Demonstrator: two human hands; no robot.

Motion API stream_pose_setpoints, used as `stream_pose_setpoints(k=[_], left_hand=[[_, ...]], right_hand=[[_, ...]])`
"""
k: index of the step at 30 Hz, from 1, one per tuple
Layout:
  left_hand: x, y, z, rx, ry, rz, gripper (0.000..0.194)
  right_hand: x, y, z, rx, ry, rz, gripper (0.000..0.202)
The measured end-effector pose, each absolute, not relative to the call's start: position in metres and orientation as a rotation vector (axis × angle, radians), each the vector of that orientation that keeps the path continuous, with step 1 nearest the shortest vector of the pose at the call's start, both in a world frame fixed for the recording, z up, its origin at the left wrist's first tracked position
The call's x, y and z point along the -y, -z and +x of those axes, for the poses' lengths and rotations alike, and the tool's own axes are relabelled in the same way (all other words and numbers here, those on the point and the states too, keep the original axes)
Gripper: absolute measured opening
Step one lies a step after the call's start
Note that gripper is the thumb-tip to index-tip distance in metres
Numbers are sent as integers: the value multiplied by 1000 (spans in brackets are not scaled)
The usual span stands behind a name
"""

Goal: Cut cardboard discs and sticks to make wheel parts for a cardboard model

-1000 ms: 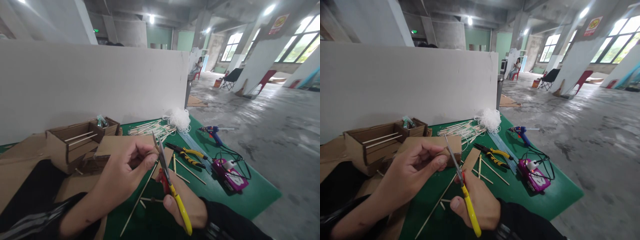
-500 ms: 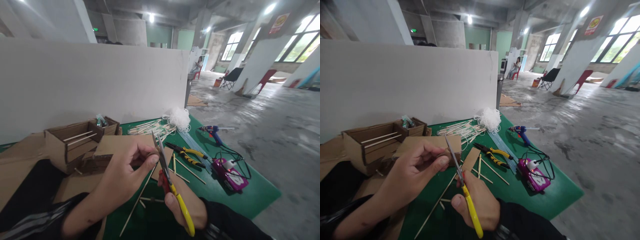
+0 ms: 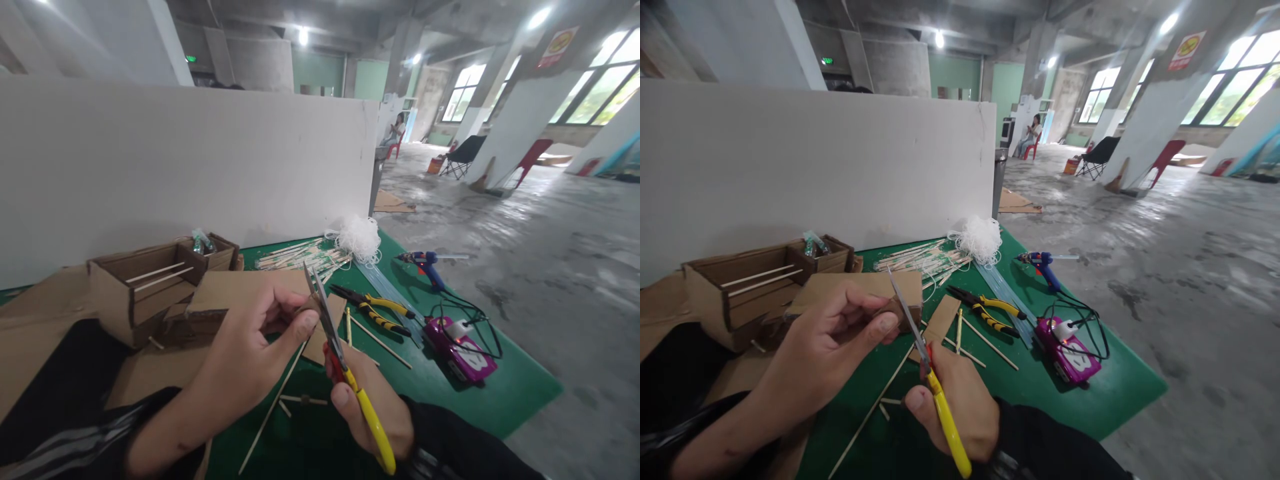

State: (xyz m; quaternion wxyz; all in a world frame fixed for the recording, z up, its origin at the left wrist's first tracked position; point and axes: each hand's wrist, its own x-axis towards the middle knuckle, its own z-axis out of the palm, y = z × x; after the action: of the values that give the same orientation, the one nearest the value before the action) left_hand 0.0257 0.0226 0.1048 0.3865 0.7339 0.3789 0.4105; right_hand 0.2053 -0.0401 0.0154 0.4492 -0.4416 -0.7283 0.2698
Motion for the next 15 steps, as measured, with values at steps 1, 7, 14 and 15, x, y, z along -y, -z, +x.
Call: stream_pose_setpoints(k=[1,7,14,15], left_hand=[[-23,-105,26,-970,-1044,1869,13],[-24,-109,23,-982,-1046,1892,12],[-23,-115,23,-988,-1032,1893,12],[-23,-115,23,-985,-1030,1894,13]], right_hand=[[40,-15,205,1797,-662,-1093,52],[38,-17,205,1793,-693,-1090,53],[37,-17,206,1796,-743,-1116,53],[36,-16,206,1796,-745,-1124,53]])
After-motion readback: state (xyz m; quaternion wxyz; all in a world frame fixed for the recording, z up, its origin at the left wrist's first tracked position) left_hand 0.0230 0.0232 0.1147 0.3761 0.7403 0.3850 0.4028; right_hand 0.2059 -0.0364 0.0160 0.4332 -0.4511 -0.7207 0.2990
